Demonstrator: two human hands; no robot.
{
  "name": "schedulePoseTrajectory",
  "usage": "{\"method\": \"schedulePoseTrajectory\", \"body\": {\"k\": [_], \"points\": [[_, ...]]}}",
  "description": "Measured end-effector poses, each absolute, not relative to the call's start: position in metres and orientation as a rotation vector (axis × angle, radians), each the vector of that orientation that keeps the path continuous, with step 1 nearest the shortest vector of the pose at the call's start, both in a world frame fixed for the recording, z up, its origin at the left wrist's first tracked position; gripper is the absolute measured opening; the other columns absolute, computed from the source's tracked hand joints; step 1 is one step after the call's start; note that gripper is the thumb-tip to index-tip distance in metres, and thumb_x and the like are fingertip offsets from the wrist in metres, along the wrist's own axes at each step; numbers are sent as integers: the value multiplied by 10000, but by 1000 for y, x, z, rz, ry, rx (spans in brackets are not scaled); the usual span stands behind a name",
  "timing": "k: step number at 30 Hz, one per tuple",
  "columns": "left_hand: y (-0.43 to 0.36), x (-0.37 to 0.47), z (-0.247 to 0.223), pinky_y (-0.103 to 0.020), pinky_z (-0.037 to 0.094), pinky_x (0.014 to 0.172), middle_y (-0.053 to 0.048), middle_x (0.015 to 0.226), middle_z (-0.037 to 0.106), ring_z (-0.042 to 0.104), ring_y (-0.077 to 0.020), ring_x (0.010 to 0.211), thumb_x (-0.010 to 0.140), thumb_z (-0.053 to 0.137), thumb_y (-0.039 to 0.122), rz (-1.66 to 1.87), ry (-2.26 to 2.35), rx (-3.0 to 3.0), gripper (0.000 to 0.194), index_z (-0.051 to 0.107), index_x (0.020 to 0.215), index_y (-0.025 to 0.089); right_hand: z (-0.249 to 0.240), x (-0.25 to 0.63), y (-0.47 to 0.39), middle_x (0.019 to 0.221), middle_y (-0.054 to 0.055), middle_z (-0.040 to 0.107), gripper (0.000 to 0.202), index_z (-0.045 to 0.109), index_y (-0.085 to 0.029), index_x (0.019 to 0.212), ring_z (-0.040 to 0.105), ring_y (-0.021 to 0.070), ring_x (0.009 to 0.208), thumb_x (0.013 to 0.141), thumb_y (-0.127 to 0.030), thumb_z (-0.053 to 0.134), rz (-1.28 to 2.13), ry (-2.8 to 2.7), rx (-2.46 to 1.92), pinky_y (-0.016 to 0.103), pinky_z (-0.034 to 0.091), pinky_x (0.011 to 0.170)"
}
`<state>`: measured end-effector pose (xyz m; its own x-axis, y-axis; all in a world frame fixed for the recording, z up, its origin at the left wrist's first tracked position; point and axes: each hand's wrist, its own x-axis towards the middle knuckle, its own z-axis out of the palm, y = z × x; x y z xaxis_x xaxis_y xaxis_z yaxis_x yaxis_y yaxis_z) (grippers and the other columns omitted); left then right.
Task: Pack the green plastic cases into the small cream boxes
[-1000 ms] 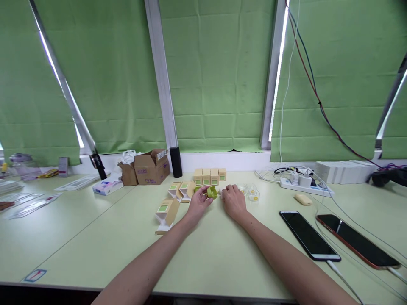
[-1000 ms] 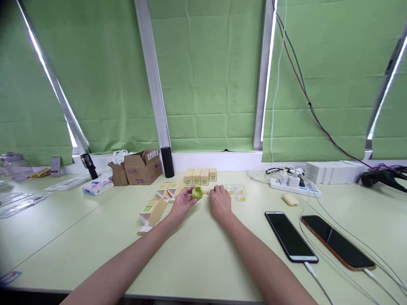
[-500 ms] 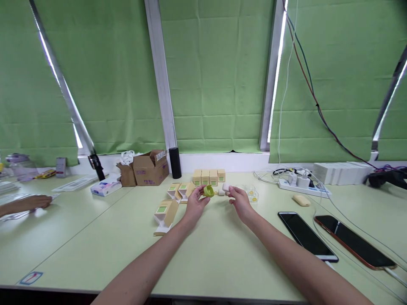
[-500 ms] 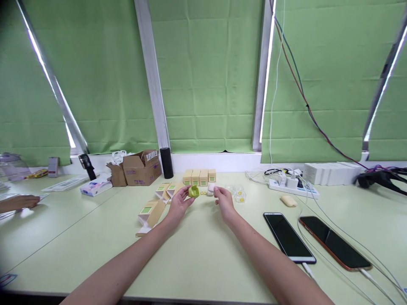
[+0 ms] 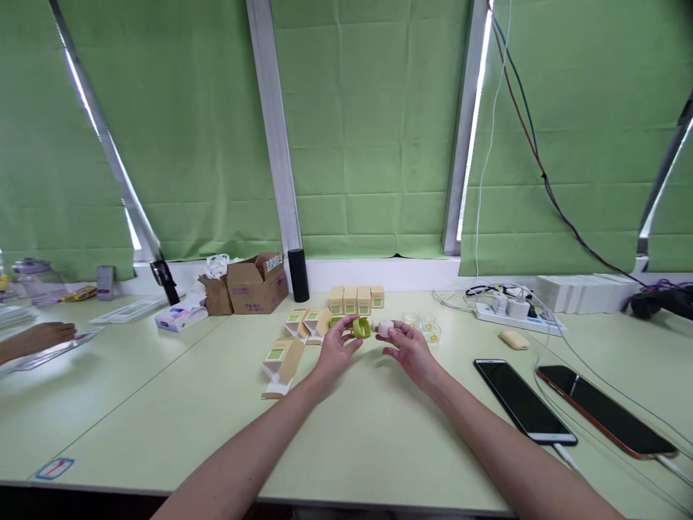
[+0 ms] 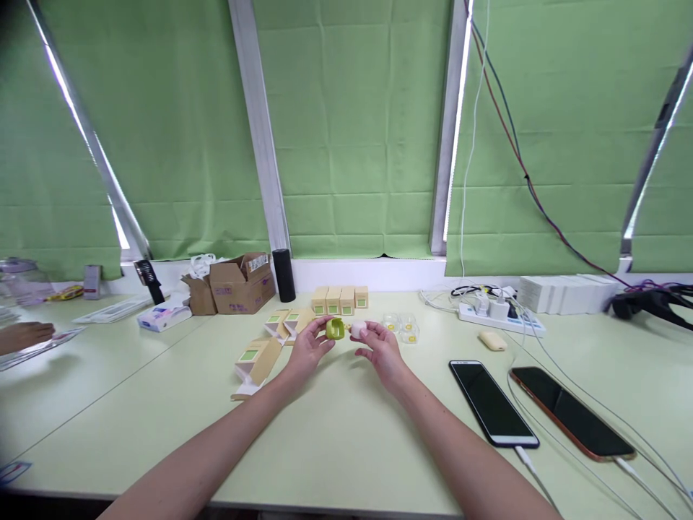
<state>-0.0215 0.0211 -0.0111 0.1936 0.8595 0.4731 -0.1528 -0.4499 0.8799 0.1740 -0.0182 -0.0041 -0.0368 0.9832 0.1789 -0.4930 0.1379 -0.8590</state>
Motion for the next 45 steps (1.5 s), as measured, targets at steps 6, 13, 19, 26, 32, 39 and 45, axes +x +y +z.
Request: {"method": "schedulePoseTrajectory", "body": {"k": [6,13,19,26,32,39,45], "points": [[23,-22,-12,-452,502,1047,-128,1277,675,644,-272,1173,741,804,218,1422,695,1602,510,657,1227,190,-3,171,-20,1032,73,733,540,652,-218,970,701,238,908,572,-444,940,1283,-979,-693,314,554,675],[18,-21,-9,-451,481,1058,-114,1287,672,638,-273,1182,748,783,196,1428,765,1664,477,674,1213,208,-13,168,-14,1022,44,690,513,658,-227,999,728,233,881,596,-401,922,1244,-1022,-656,336,597,695],[19,-21,-11,-462,455,1076,-105,1316,663,620,-277,1217,766,745,158,1408,838,1718,469,676,1224,229,-23,170,-3,896,35,686,475,694,-197,942,680,166,654,572,-410,904,1149,-978,-902,224,465,455],[16,-21,-11,-433,442,1072,-79,1327,666,622,-260,1185,769,731,138,1391,926,1736,480,690,1234,250,-18,178,-1,861,82,737,402,733,-183,939,701,204,688,561,-217,868,1316,-883,-852,278,521,506],[12,-21,-10,-425,431,1076,-75,1316,667,606,-261,1198,767,718,127,1407,899,1784,472,697,1221,254,-8,173,-10,932,79,767,479,734,-189,1014,673,180,691,582,-331,886,1216,-998,-787,261,479,511],[7,-21,-10,-422,435,1067,-75,1298,641,576,-263,1213,786,688,110,1375,891,1949,469,702,1225,273,-7,167,-11,753,46,728,473,753,-166,904,577,143,608,557,-449,905,1083,-1078,-841,249,423,470],[6,-21,-9,-431,441,1074,-74,1289,647,588,-266,1206,792,696,128,1371,918,1938,471,696,1238,279,-5,168,-14,709,37,707,418,787,-162,876,545,141,591,612,-475,875,1028,-1167,-843,254,407,466]]}}
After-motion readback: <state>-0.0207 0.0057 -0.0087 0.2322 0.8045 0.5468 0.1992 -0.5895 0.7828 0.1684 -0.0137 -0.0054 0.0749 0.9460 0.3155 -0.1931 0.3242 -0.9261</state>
